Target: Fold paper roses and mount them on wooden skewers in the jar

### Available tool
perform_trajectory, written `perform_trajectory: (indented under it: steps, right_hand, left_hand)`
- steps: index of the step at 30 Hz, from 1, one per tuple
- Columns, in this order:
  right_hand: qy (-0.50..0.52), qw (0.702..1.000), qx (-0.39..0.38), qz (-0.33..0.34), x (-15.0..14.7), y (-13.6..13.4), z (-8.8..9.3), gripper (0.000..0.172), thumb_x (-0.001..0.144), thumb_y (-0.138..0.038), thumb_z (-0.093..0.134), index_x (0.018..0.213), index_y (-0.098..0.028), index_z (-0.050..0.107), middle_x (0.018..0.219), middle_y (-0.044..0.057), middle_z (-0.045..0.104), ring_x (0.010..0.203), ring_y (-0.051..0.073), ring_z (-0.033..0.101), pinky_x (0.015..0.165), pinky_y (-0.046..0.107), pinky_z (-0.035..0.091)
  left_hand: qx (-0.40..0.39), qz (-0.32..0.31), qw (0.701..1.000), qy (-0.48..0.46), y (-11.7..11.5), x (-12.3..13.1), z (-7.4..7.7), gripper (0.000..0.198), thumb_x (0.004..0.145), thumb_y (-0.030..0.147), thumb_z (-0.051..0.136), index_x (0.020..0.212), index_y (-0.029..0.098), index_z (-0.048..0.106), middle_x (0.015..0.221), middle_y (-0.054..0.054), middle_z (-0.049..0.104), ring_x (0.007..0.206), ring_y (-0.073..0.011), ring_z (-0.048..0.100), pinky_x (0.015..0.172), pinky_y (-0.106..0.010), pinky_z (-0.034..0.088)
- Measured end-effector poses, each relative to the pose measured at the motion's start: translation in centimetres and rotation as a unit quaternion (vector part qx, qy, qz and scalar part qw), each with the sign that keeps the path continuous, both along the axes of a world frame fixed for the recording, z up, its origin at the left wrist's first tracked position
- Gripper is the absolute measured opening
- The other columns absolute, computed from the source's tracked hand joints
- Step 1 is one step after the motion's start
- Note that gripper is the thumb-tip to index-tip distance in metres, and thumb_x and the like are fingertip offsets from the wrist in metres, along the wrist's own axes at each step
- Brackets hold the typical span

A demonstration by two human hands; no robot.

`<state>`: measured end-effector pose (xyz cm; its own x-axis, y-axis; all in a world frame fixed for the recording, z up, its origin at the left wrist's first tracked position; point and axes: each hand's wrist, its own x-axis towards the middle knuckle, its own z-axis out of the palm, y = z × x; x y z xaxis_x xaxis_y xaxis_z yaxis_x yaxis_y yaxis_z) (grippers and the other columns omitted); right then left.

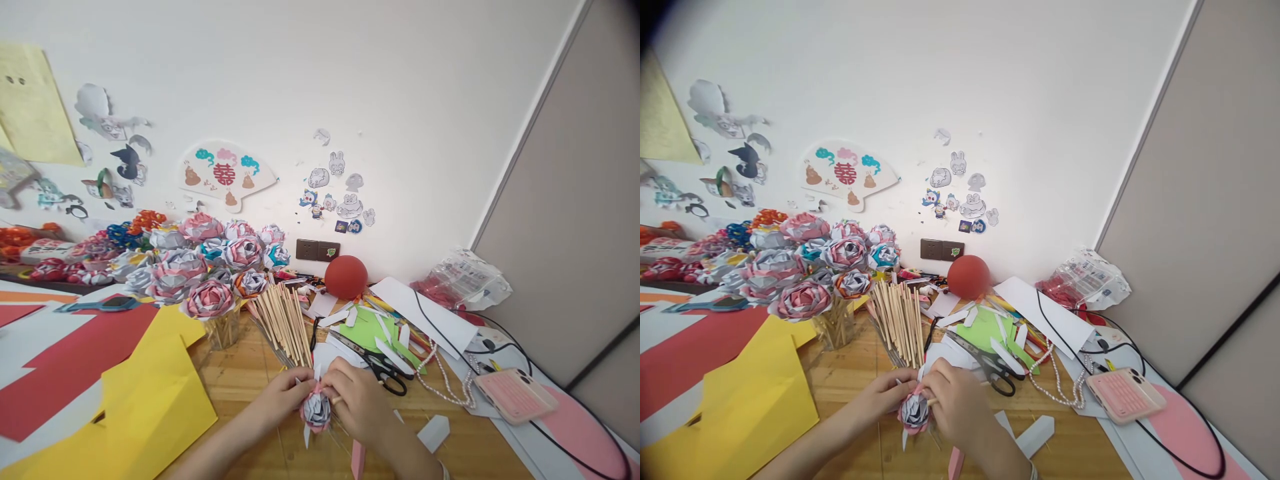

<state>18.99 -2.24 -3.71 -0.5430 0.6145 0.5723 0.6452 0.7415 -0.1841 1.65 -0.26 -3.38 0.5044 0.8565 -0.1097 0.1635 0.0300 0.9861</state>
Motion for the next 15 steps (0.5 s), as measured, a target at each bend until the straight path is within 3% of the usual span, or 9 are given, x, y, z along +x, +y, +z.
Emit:
perform_trajectory:
  steps: [6,9,12,15]
  right_hand:
    - [-0.079,0.987,0.135,-0.032,-0.4,0.2,-0.5,0.032,0.093,-0.024,0.032,0.069,-0.019,0.053,0.067,0.002,0.053,0.054,0.014,0.045,0.048,0.027,0.027]
    - [-0.102,0.982,0.158,-0.032,-0.6,0.3,-0.9,0.031,0.092,-0.019,0.031,0.07,-0.019,0.052,0.066,0.001,0.052,0.053,0.014,0.044,0.048,0.028,0.026]
    - [-0.104,0.987,0.124,-0.013,-0.4,0.2,-0.8,0.029,0.091,-0.017,0.031,0.073,-0.019,0.053,0.068,0.001,0.052,0.055,0.014,0.045,0.05,0.027,0.028]
    - [-0.055,0.998,0.011,0.006,-0.1,0.1,-0.3,0.021,0.09,-0.022,0.037,0.077,-0.019,0.053,0.077,0.001,0.054,0.061,0.013,0.049,0.053,0.025,0.031]
  left_hand:
    - [0.045,0.003,0.997,0.056,-0.3,0.1,0.7,0.03,0.07,0.043,0.05,0.071,0.014,0.057,0.062,0.002,0.051,0.061,-0.0131,0.046,0.059,-0.023,0.037]
    - [0.071,0.002,0.995,0.074,-0.2,0.1,0.4,0.028,0.073,0.041,0.048,0.071,0.015,0.058,0.064,0.002,0.053,0.062,-0.0133,0.048,0.061,-0.023,0.037]
    - [0.086,-0.001,0.993,0.087,-0.2,0.0,0.2,0.025,0.075,0.038,0.046,0.07,0.016,0.057,0.064,0.002,0.054,0.063,-0.0137,0.049,0.06,-0.022,0.038]
    - [0.073,-0.009,0.994,0.085,-0.3,0.0,0.1,0.024,0.075,0.037,0.046,0.067,0.016,0.055,0.062,0.002,0.051,0.061,-0.0136,0.048,0.059,-0.023,0.038]
